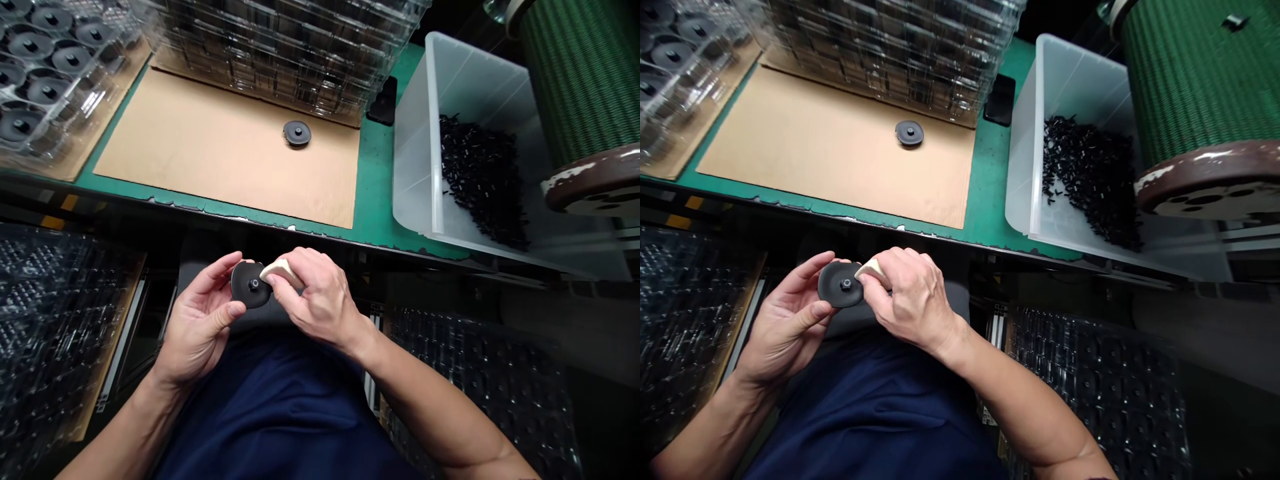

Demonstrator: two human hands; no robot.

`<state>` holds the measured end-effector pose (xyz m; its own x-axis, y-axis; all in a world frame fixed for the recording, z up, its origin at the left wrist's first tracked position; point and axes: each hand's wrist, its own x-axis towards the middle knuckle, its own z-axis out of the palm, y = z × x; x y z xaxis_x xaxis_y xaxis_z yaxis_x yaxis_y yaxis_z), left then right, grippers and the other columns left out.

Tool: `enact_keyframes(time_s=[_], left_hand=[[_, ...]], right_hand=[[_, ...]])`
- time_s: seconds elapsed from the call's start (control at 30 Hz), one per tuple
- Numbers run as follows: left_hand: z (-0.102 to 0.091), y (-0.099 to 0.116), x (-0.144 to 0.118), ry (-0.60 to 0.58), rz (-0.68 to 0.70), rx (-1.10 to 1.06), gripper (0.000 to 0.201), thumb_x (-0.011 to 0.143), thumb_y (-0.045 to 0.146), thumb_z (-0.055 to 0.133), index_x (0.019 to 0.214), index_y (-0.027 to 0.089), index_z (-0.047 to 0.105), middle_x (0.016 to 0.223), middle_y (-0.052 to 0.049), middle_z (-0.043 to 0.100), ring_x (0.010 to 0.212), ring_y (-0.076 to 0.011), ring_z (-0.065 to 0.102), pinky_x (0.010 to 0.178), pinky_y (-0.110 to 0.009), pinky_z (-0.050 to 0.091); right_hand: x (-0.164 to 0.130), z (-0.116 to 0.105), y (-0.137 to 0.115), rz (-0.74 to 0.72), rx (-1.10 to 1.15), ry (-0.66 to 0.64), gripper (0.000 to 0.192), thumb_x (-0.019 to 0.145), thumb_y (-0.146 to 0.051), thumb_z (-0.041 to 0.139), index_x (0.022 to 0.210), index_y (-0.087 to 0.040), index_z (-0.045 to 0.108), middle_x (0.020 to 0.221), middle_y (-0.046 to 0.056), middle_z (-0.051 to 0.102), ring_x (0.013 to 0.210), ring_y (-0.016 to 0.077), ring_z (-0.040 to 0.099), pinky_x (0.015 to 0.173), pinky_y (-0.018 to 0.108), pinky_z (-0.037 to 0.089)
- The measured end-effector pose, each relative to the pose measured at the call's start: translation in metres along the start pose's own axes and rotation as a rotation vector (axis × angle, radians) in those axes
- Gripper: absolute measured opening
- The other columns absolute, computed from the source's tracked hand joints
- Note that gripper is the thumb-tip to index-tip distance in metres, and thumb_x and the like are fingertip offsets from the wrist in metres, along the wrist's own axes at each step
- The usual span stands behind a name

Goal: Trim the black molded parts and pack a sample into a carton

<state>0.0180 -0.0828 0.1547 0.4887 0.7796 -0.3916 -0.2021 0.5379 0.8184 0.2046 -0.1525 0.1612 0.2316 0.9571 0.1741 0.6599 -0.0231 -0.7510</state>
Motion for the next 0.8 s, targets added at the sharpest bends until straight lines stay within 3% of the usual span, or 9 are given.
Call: enact_keyframes(time_s=[0.47, 0.63, 0.8], left_hand=[[-0.023, 0.0, -0.005, -0.151, -0.27, 0.04, 0.046, 0.086, 0.035, 0.087, 0.131, 0.029, 0.078, 0.126, -0.011, 0.077, 0.107, -0.0191, 0.075, 0.094, -0.018, 0.059], [-0.029, -0.001, -0.004, -0.282, -0.339, -0.011, 0.043, 0.089, 0.039, 0.085, 0.13, 0.03, 0.078, 0.124, -0.01, 0.077, 0.101, -0.0164, 0.073, 0.091, -0.017, 0.059], [-0.028, -0.01, -0.001, -0.398, -0.423, -0.094, 0.044, 0.087, 0.04, 0.088, 0.127, 0.024, 0.08, 0.102, -0.008, 0.077, 0.077, -0.0081, 0.065, 0.07, -0.009, 0.054]], right_hand=[[-0.002, -0.009, -0.002, -0.186, -0.048, -0.127, 0.02, 0.106, -0.026, 0.059, 0.095, -0.014, 0.07, 0.089, 0.003, 0.066, 0.08, 0.0175, 0.051, 0.082, 0.037, 0.036], [-0.003, -0.009, -0.003, -0.264, -0.012, -0.155, 0.022, 0.107, -0.026, 0.058, 0.098, -0.012, 0.071, 0.088, 0.004, 0.064, 0.08, 0.0179, 0.049, 0.082, 0.038, 0.037], [0.002, -0.01, 0.0, -0.365, 0.089, -0.242, 0.017, 0.107, -0.024, 0.059, 0.106, -0.013, 0.071, 0.097, 0.006, 0.069, 0.085, 0.0184, 0.056, 0.086, 0.039, 0.041]])
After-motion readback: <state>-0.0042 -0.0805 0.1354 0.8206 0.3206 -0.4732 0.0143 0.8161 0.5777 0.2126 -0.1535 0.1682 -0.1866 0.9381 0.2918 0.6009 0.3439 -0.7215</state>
